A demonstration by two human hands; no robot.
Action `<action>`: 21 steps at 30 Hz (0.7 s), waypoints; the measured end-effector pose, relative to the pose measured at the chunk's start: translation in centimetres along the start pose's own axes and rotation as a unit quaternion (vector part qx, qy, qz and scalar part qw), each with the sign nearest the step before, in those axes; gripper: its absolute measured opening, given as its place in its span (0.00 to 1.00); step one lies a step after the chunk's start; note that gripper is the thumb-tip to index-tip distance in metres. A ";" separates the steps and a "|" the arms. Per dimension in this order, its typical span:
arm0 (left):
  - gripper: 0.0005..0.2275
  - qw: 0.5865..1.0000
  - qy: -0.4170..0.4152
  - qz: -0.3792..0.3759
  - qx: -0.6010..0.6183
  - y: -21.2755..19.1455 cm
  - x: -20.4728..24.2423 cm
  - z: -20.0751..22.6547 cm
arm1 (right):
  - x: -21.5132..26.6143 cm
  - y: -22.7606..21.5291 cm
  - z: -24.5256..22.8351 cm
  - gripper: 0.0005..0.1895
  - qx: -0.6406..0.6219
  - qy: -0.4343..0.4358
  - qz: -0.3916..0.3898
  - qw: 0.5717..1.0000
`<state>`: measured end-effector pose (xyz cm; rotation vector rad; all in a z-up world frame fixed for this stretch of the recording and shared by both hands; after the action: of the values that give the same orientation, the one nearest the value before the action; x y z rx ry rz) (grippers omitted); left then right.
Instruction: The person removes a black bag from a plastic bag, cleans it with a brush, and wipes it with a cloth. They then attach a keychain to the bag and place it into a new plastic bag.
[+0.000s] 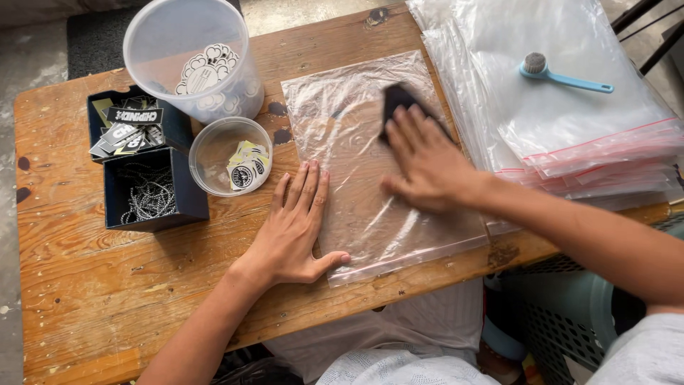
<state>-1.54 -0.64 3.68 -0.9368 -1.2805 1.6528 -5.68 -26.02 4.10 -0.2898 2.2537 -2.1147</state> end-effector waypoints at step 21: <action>0.52 1.000 0.016 0.018 -0.004 0.2 0.0 -0.2 | 8.2 2.5 -2.3 0.53 -0.046 0.121 -0.124 0.984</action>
<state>-1.43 -0.57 3.46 -0.9921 -1.2572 1.6548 -14.33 -24.96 2.56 -0.3521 2.5796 -2.2792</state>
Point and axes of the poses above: each hand's wrist, its own x-axis away from the middle knuckle, its own y-axis out of the palm, z = x × y, the point moved 3 cm from there along -x, towards the middle knuckle, and after that the axes turned 1 degree about x, right-handed, at the moved point
